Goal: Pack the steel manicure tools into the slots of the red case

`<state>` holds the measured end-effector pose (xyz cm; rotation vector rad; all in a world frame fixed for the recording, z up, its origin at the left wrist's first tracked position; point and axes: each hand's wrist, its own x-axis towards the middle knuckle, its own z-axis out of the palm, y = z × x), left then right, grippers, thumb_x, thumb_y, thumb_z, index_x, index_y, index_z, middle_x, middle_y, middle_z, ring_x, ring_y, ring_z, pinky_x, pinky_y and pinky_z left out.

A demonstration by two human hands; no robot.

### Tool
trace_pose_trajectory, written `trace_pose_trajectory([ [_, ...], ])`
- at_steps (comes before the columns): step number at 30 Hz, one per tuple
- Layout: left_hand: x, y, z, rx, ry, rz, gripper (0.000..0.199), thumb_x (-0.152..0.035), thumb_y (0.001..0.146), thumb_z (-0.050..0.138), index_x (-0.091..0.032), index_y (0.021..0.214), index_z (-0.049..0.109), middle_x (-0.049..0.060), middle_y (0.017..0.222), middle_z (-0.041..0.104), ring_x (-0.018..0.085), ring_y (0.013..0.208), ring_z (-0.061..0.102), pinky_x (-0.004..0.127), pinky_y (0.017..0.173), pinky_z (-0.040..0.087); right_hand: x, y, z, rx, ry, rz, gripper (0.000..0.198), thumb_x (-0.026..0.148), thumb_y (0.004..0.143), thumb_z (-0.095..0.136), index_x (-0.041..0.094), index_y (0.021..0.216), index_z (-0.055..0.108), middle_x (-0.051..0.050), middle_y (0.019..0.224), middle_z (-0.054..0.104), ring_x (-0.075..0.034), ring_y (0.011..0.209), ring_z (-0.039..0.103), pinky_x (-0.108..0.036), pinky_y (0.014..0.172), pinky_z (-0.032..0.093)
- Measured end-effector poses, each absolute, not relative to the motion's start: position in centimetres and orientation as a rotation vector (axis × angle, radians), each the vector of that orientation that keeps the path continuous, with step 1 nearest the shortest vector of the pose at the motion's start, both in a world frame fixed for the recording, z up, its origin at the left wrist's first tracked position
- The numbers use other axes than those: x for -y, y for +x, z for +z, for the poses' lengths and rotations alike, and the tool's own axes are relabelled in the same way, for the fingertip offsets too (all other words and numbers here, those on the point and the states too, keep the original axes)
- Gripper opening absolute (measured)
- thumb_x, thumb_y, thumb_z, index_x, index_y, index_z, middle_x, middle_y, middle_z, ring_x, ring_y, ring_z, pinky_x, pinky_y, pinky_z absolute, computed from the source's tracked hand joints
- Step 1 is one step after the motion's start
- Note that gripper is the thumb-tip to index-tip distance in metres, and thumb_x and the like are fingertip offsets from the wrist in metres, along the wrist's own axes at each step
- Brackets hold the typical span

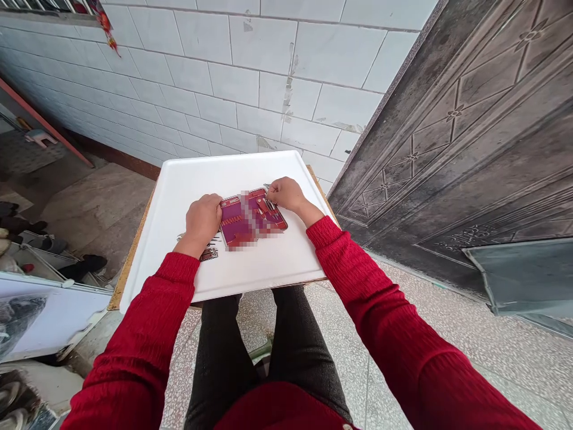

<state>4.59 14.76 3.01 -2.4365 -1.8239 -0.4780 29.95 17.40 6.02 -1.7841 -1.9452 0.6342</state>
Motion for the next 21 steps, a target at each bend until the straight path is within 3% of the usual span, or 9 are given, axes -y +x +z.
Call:
trace_pose_trajectory([
  [5, -14.9, 4.7, 2.8, 1.857, -2.425, -0.446, 0.036, -0.016, 0.098, 0.038, -0.018, 0.113, 0.071, 0.014, 0.122, 0.075, 0.031, 0.11, 0.069, 0.042, 0.085, 0.054, -17.5, 29.5, 5.7, 1.973, -1.814, 0.534, 0.018, 0.013, 0.087, 0.061, 0.018, 0.071, 0.067, -0.006, 0.082, 0.074, -0.017, 0.075, 0.062, -0.027, 0.064, 0.041],
  [15, -15.3, 4.4, 2.4, 1.827, -2.491, -0.561, 0.038, -0.015, 0.097, 0.037, -0.018, 0.115, 0.071, 0.015, 0.122, 0.074, 0.031, 0.115, 0.068, 0.042, 0.093, 0.056, -17.8, 29.2, 6.0, 1.991, -1.846, 0.491, 0.019, 0.011, 0.089, 0.058, 0.017, 0.076, 0.071, -0.008, 0.085, 0.075, -0.019, 0.074, 0.06, -0.029, 0.062, 0.039],
  [21, -15.2, 4.6, 2.0, 1.926, -2.507, -0.739, 0.05, -0.017, 0.099, 0.038, -0.017, 0.142, 0.063, 0.013, 0.141, 0.07, 0.029, 0.128, 0.065, 0.044, 0.108, 0.053, -17.1, 29.4, 6.7, 2.079, -1.895, 0.546, 0.02, 0.02, 0.092, 0.066, 0.017, 0.072, 0.071, -0.008, 0.082, 0.075, -0.019, 0.072, 0.06, -0.029, 0.061, 0.037],
])
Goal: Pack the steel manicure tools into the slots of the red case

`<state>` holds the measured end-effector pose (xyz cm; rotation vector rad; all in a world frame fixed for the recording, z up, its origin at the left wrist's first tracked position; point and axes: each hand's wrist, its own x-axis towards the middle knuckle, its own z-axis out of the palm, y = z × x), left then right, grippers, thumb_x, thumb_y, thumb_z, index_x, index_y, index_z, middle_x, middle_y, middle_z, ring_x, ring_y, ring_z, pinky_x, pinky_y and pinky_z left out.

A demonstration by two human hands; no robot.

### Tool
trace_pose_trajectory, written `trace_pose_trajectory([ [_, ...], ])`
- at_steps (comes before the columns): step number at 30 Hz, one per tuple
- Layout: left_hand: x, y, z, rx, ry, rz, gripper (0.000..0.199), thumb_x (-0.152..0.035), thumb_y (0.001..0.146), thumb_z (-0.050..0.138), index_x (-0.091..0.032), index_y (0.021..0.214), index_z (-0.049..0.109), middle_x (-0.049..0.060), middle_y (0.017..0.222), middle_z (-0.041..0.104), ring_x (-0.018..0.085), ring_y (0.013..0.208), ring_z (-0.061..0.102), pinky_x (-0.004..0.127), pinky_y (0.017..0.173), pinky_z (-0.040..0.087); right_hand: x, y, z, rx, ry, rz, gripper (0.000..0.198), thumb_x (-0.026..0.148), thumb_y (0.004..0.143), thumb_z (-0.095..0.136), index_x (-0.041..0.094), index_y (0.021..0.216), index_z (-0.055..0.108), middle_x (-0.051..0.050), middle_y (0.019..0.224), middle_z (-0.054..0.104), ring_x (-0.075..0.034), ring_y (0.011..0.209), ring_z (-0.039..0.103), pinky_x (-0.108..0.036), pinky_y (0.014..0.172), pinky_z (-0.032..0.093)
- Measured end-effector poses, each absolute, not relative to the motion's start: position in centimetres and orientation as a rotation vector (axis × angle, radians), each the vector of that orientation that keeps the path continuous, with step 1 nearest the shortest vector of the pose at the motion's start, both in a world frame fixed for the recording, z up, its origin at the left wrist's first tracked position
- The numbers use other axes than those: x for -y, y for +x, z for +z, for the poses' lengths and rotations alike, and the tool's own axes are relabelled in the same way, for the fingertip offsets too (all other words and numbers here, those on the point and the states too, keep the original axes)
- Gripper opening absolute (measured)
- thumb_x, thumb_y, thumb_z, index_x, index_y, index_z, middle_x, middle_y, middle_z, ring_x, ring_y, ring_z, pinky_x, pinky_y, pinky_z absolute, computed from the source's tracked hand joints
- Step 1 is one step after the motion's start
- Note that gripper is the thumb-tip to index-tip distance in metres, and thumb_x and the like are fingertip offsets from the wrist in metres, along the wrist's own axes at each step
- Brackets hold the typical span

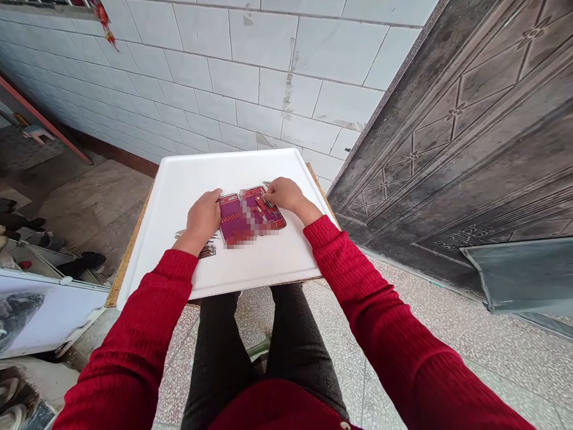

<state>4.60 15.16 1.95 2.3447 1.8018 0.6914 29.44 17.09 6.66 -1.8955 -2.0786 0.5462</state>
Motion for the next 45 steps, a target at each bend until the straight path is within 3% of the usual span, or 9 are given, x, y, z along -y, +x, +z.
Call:
trace_pose_trajectory([
  [4, -15.3, 4.7, 1.9, -1.735, 2.287, 0.668, 0.059, -0.013, 0.094, 0.043, -0.018, 0.151, 0.059, 0.008, 0.145, 0.07, 0.027, 0.129, 0.067, 0.04, 0.112, 0.052, -16.8, 29.2, 6.7, 2.122, -1.876, 0.517, 0.018, 0.015, 0.089, 0.065, 0.017, 0.073, 0.071, -0.008, 0.083, 0.075, -0.018, 0.072, 0.059, -0.03, 0.062, 0.036],
  [12, -15.5, 4.6, 1.9, -1.637, 2.339, 0.648, 0.068, -0.005, 0.084, 0.04, -0.023, 0.145, 0.065, 0.002, 0.139, 0.073, 0.023, 0.126, 0.068, 0.036, 0.11, 0.053, -17.5, 29.8, 6.2, 2.168, -1.715, 0.457, 0.02, 0.019, 0.096, 0.057, 0.016, 0.083, 0.072, -0.007, 0.087, 0.074, -0.019, 0.079, 0.059, -0.03, 0.069, 0.037],
  [18, -15.3, 4.5, 2.2, -1.612, 2.377, 0.599, 0.067, -0.005, 0.086, 0.04, -0.021, 0.146, 0.064, 0.005, 0.144, 0.071, 0.025, 0.13, 0.067, 0.037, 0.112, 0.052, -17.9, 30.4, 5.8, 1.931, -1.612, 0.562, 0.022, 0.025, 0.099, 0.054, 0.018, 0.081, 0.066, -0.004, 0.08, 0.071, -0.018, 0.076, 0.06, -0.028, 0.073, 0.041],
  [24, -15.1, 4.3, 2.2, -1.623, 2.404, 0.593, 0.067, -0.004, 0.086, 0.039, -0.021, 0.146, 0.063, 0.005, 0.147, 0.069, 0.026, 0.133, 0.065, 0.039, 0.113, 0.052, -18.5, 32.4, 6.2, 1.655, -1.752, 0.418, 0.025, 0.025, 0.1, 0.05, 0.019, 0.08, 0.064, -0.006, 0.083, 0.071, -0.019, 0.076, 0.06, -0.028, 0.069, 0.04],
  [30, -15.0, 4.3, 2.4, -1.626, 2.423, 0.568, 0.067, -0.005, 0.084, 0.04, -0.023, 0.143, 0.066, 0.005, 0.14, 0.072, 0.028, 0.125, 0.069, 0.04, 0.106, 0.056, -18.2, 32.4, 6.3, 1.874, -1.811, 0.51, 0.022, 0.025, 0.095, 0.06, 0.018, 0.076, 0.068, -0.005, 0.082, 0.072, -0.017, 0.076, 0.06, -0.028, 0.065, 0.038],
  [38, -15.0, 4.2, 2.1, -1.61, 2.44, 0.601, 0.065, -0.006, 0.085, 0.04, -0.02, 0.142, 0.066, 0.007, 0.146, 0.069, 0.028, 0.132, 0.065, 0.041, 0.11, 0.054, -17.5, 31.4, 6.4, 1.899, -1.903, 0.33, 0.013, 0.025, 0.094, 0.067, 0.018, 0.084, 0.072, -0.007, 0.092, 0.076, -0.019, 0.081, 0.062, -0.029, 0.064, 0.037],
  [45, -15.0, 4.1, 2.1, -1.592, 2.459, 0.607, 0.064, -0.006, 0.086, 0.038, -0.021, 0.141, 0.067, 0.004, 0.148, 0.068, 0.026, 0.132, 0.065, 0.038, 0.109, 0.055, -16.5, 30.2, 7.1, 2.106, -1.809, 0.407, 0.012, 0.02, 0.092, 0.068, 0.017, 0.084, 0.076, -0.005, 0.09, 0.077, -0.018, 0.081, 0.065, -0.028, 0.063, 0.04],
])
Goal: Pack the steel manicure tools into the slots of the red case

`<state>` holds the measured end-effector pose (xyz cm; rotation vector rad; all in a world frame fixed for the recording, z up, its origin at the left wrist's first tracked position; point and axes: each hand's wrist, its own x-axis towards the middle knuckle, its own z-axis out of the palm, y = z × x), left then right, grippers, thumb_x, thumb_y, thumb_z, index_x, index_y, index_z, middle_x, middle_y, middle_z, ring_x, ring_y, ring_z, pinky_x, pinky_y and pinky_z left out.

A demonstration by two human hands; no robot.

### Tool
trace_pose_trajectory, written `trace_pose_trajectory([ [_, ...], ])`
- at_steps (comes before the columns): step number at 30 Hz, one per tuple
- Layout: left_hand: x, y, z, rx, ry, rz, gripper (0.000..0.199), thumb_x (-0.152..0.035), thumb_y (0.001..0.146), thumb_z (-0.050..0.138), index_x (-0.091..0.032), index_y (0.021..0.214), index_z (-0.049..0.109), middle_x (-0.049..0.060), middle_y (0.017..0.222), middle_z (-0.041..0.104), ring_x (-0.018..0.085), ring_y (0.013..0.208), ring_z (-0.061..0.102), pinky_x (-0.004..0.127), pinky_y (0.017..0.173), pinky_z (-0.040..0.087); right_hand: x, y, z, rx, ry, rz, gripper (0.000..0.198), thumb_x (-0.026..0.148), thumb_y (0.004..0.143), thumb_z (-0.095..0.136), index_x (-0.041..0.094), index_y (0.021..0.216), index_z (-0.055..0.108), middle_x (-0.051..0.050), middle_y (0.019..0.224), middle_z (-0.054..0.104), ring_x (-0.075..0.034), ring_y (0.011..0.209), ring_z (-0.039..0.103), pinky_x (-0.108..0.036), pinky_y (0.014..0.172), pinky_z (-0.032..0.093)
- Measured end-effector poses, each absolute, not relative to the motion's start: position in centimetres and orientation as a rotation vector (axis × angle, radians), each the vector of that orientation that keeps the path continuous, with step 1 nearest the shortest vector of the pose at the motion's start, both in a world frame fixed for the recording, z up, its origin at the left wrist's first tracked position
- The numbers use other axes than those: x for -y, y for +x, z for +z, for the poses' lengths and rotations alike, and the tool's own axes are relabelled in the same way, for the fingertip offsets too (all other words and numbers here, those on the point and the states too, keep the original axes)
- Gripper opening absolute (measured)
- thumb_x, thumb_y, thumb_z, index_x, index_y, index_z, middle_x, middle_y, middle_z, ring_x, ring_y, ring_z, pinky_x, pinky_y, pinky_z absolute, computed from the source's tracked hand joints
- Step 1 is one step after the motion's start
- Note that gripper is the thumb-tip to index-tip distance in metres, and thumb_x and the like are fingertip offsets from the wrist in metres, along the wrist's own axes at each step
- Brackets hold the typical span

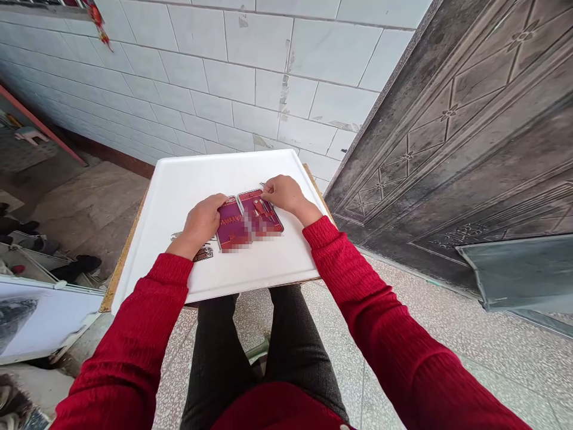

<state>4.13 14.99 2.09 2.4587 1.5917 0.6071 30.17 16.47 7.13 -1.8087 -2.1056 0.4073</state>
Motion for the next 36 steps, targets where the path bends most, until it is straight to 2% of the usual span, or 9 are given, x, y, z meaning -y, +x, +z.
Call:
trace_pose_trajectory([
  [6, -15.1, 4.1, 1.6, -1.566, 2.505, 0.652, 0.062, -0.005, 0.084, 0.04, -0.023, 0.135, 0.071, 0.003, 0.148, 0.068, 0.025, 0.135, 0.064, 0.038, 0.112, 0.054, -15.9, 29.5, 7.8, 2.225, -2.004, 0.366, 0.011, 0.023, 0.09, 0.07, 0.018, 0.087, 0.079, -0.007, 0.09, 0.078, -0.021, 0.082, 0.069, -0.028, 0.063, 0.044],
  [11, -15.1, 4.2, 1.5, -1.553, 2.525, 0.669, 0.062, -0.003, 0.082, 0.041, -0.022, 0.131, 0.073, 0.004, 0.144, 0.07, 0.026, 0.132, 0.065, 0.039, 0.109, 0.056, -15.6, 28.3, 7.9, 2.28, -2.092, 0.286, 0.022, 0.028, 0.089, 0.075, 0.017, 0.107, 0.078, -0.013, 0.101, 0.078, -0.028, 0.096, 0.073, -0.031, 0.074, 0.054],
  [14, -15.1, 4.3, 1.5, -1.55, 2.54, 0.667, 0.061, -0.002, 0.083, 0.04, -0.021, 0.131, 0.073, 0.005, 0.143, 0.07, 0.026, 0.131, 0.066, 0.039, 0.108, 0.056, -16.0, 27.2, 8.1, 2.306, -2.125, 0.237, 0.027, 0.027, 0.088, 0.076, 0.015, 0.113, 0.076, -0.017, 0.105, 0.078, -0.032, 0.103, 0.074, -0.033, 0.078, 0.057],
  [18, -15.2, 4.3, 1.4, -1.531, 2.57, 0.683, 0.06, -0.002, 0.084, 0.04, -0.021, 0.13, 0.073, 0.006, 0.141, 0.071, 0.026, 0.128, 0.067, 0.039, 0.107, 0.057, -16.7, 26.0, 8.8, 2.392, -2.16, 0.285, 0.017, 0.017, 0.085, 0.077, 0.013, 0.101, 0.077, -0.017, 0.088, 0.078, -0.033, 0.097, 0.076, -0.036, 0.081, 0.059],
  [22, -15.3, 4.4, 1.2, -1.504, 2.576, 0.697, 0.057, -0.002, 0.085, 0.04, -0.021, 0.127, 0.074, 0.007, 0.136, 0.073, 0.026, 0.123, 0.069, 0.039, 0.101, 0.058, -17.1, 25.9, 9.3, 2.372, -2.167, 0.526, 0.001, 0.013, 0.085, 0.074, 0.013, 0.084, 0.074, -0.008, 0.066, 0.073, -0.024, 0.074, 0.073, -0.033, 0.078, 0.06],
  [26, -15.3, 4.6, 1.0, -1.502, 2.571, 0.714, 0.053, -0.002, 0.088, 0.04, -0.02, 0.125, 0.074, 0.008, 0.134, 0.073, 0.026, 0.12, 0.069, 0.039, 0.099, 0.058, -17.0, 26.2, 9.2, 2.265, -2.208, 0.672, 0.012, 0.011, 0.085, 0.072, 0.015, 0.075, 0.069, -0.002, 0.054, 0.065, -0.017, 0.061, 0.068, -0.026, 0.07, 0.057],
  [32, -15.2, 4.8, 0.9, -1.48, 2.595, 0.736, 0.047, -0.005, 0.092, 0.04, -0.019, 0.121, 0.074, 0.009, 0.127, 0.075, 0.025, 0.12, 0.069, 0.038, 0.1, 0.057, -17.3, 25.6, 9.4, 2.272, -2.29, 0.663, 0.023, 0.01, 0.087, 0.073, 0.017, 0.066, 0.066, 0.001, 0.045, 0.057, -0.016, 0.057, 0.065, -0.024, 0.071, 0.056],
  [36, -15.1, 4.9, 1.0, -1.477, 2.605, 0.71, 0.049, -0.003, 0.091, 0.04, -0.018, 0.122, 0.074, 0.01, 0.128, 0.075, 0.026, 0.12, 0.069, 0.039, 0.098, 0.058, -17.4, 25.6, 9.4, 2.137, -2.291, 0.784, 0.026, 0.008, 0.086, 0.073, 0.017, 0.063, 0.064, 0.001, 0.045, 0.058, -0.013, 0.053, 0.063, -0.021, 0.065, 0.055],
])
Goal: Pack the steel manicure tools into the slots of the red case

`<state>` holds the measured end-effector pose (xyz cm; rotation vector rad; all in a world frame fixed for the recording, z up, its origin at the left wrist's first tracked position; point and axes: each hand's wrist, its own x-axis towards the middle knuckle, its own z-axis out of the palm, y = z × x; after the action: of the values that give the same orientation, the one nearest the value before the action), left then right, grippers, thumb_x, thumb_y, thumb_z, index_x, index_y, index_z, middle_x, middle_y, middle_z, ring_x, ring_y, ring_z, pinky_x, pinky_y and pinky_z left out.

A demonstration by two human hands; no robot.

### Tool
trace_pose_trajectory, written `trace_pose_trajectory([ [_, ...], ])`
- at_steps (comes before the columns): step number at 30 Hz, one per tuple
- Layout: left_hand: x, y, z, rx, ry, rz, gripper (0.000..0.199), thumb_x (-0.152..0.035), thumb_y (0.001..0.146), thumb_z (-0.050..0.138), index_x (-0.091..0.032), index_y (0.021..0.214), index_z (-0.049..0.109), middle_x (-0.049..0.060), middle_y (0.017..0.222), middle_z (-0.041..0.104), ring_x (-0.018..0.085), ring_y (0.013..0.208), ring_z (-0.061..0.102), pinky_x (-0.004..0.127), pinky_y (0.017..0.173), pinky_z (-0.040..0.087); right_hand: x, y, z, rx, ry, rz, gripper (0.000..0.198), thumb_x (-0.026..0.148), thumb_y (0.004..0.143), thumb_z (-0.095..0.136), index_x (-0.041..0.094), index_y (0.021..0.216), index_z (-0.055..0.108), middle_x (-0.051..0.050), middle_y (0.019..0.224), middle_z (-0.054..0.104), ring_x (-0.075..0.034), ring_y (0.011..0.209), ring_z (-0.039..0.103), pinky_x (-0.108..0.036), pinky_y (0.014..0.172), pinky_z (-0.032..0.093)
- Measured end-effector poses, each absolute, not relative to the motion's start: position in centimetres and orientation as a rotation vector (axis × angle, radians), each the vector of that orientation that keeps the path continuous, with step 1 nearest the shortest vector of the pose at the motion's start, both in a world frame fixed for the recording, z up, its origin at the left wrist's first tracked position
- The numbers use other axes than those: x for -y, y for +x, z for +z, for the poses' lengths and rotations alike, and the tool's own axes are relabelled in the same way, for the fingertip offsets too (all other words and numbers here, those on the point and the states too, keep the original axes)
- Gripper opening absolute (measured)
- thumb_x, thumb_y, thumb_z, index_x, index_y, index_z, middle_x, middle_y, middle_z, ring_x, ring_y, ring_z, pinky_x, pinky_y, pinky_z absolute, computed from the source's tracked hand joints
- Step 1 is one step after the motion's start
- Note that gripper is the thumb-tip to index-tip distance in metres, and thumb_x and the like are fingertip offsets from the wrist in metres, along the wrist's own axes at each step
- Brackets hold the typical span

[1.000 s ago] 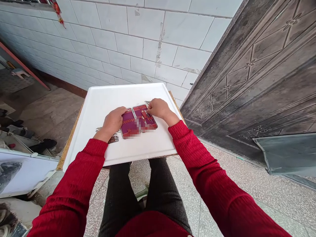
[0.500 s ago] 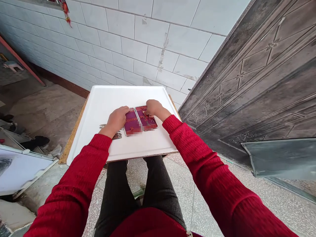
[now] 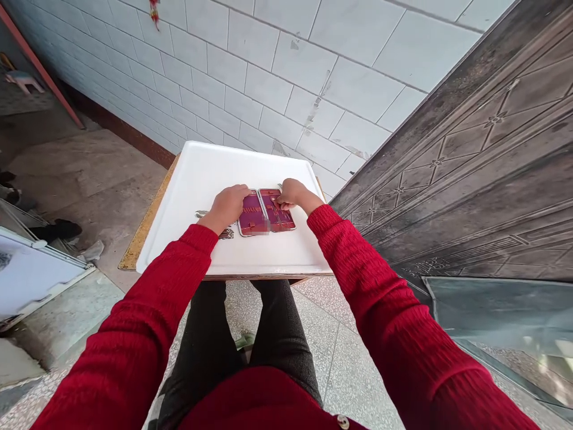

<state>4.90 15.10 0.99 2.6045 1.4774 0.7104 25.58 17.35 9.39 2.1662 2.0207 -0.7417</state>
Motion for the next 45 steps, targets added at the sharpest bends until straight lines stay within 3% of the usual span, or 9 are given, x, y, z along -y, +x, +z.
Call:
trace_pose_trajectory([
  [5, -15.0, 4.9, 1.0, -1.475, 2.596, 0.697, 0.051, -0.002, 0.091, 0.039, -0.016, 0.125, 0.073, 0.011, 0.13, 0.074, 0.027, 0.121, 0.068, 0.041, 0.102, 0.056, -17.4, 26.1, 8.6, -2.037, 2.26, -0.868, 0.025, 0.01, 0.084, 0.077, 0.017, 0.064, 0.064, -0.001, 0.051, 0.062, -0.013, 0.051, 0.063, -0.022, 0.057, 0.054],
  [11, -15.0, 4.9, 1.1, -1.475, 2.577, 0.735, 0.049, -0.004, 0.091, 0.041, -0.02, 0.123, 0.075, 0.008, 0.127, 0.075, 0.025, 0.12, 0.068, 0.038, 0.099, 0.057, -17.6, 26.8, 8.2, -2.121, 2.296, -0.769, 0.026, 0.019, 0.088, 0.074, 0.018, 0.063, 0.067, -0.009, 0.066, 0.075, -0.019, 0.061, 0.071, -0.027, 0.058, 0.058],
  [15, -14.9, 4.9, 1.2, -1.457, 2.578, 0.731, 0.047, -0.004, 0.093, 0.041, -0.021, 0.121, 0.075, 0.007, 0.128, 0.075, 0.025, 0.119, 0.069, 0.037, 0.098, 0.057, -18.0, 26.9, 8.1, -2.178, 2.338, -0.909, 0.023, 0.015, 0.087, 0.07, 0.017, 0.064, 0.068, -0.012, 0.072, 0.077, -0.02, 0.065, 0.073, -0.028, 0.062, 0.06],
  [22, -14.8, 4.8, 1.5, -1.492, 2.581, 0.674, 0.05, -0.003, 0.091, 0.041, -0.019, 0.125, 0.073, 0.007, 0.133, 0.073, 0.026, 0.122, 0.068, 0.038, 0.102, 0.056, -19.3, 27.9, 8.7, -2.279, 2.513, -0.988, 0.019, 0.01, 0.086, 0.066, 0.015, 0.067, 0.069, -0.009, 0.065, 0.074, -0.017, 0.059, 0.066, -0.026, 0.063, 0.06],
  [30, -14.8, 4.6, 1.6, -1.544, 2.581, 0.662, 0.055, -0.001, 0.088, 0.04, -0.021, 0.126, 0.074, 0.006, 0.137, 0.073, 0.026, 0.124, 0.069, 0.038, 0.101, 0.058, -20.6, 30.2, 9.5, -2.245, 2.5, -0.675, 0.025, 0.01, 0.083, 0.065, 0.015, 0.058, 0.067, -0.01, 0.072, 0.076, -0.018, 0.066, 0.069, -0.029, 0.074, 0.06],
  [38, -14.9, 4.6, 1.5, -1.531, 2.569, 0.663, 0.057, -0.003, 0.088, 0.04, -0.022, 0.129, 0.075, 0.006, 0.14, 0.072, 0.026, 0.126, 0.068, 0.04, 0.106, 0.057, -19.3, 30.2, 7.3, -2.368, 2.509, -0.458, 0.021, 0.014, 0.088, 0.058, 0.015, 0.075, 0.074, -0.01, 0.078, 0.079, -0.018, 0.072, 0.07, -0.024, 0.067, 0.052],
  [41, -15.0, 4.6, 1.5, -1.547, 2.559, 0.64, 0.059, -0.003, 0.087, 0.039, -0.021, 0.131, 0.074, 0.006, 0.142, 0.071, 0.026, 0.13, 0.067, 0.04, 0.109, 0.056, -17.4, 29.8, 6.8, -2.454, 2.484, -0.512, 0.019, 0.016, 0.09, 0.059, 0.016, 0.082, 0.076, -0.006, 0.08, 0.079, -0.017, 0.072, 0.07, -0.023, 0.069, 0.051],
  [45, -15.0, 4.6, 1.5, -1.555, 2.534, 0.651, 0.059, -0.003, 0.087, 0.04, -0.021, 0.132, 0.074, 0.007, 0.144, 0.07, 0.027, 0.131, 0.066, 0.042, 0.109, 0.056, -14.5, 29.6, 6.8, -2.461, 2.262, -0.756, 0.018, 0.017, 0.09, 0.063, 0.018, 0.076, 0.074, -0.002, 0.075, 0.077, -0.014, 0.066, 0.069, -0.023, 0.068, 0.052],
])
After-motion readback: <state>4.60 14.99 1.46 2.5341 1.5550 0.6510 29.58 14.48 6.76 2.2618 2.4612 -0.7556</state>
